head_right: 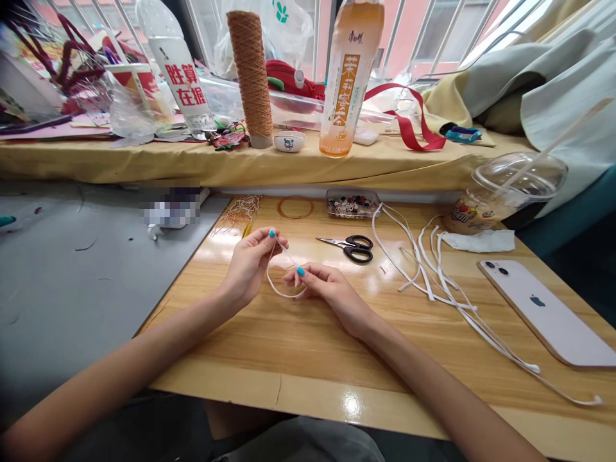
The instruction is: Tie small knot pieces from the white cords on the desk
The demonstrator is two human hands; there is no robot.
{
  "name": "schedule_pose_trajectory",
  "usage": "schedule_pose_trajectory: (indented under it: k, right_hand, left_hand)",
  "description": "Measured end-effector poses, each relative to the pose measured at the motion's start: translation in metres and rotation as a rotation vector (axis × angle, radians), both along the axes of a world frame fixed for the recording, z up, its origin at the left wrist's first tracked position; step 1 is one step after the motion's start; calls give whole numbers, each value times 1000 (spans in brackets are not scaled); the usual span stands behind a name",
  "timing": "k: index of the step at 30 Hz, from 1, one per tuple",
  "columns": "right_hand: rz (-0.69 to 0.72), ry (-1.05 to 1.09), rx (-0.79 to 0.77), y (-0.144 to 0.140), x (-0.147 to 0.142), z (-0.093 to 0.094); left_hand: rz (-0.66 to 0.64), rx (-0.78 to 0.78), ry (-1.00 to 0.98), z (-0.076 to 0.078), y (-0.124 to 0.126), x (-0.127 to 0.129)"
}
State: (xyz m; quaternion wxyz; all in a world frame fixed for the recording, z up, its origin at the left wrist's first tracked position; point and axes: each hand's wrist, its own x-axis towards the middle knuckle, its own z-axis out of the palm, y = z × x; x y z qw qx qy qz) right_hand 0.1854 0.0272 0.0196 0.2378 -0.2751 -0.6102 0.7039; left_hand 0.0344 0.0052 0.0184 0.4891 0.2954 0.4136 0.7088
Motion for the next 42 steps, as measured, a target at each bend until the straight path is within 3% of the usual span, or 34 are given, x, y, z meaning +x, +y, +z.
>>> schedule_pose_trajectory:
  k: [4,10,14,22,28,35,38,42]
  right_hand:
    - [-41,67,-90,4,2,-3]
    - [-214,58,-220,7,-1,-5]
    - [-223,43,-275,9,-2,-3]
    - [-455,154,-238,27,10,-1]
    - [-460,137,-196,36,13,-6]
    - [-474,128,-324,44,17,-8]
    - [-497,111,-257,45,19,-7]
    - [-558,96,-7,45,22,-6]
  left_hand:
    - [60,10,-109,0,8,-13]
    - [59,34,-166,5,9,-17]
    - [51,61,-160,10,7,-16]
    - [-189,234,-83,3,12,-18]
    - [-211,229,-82,-10,16,-20]
    - [-211,234,-28,-11,18,-25]
    - [-224,206,45,-9,18,-27]
    - [-185,212,228,-2,17,-32]
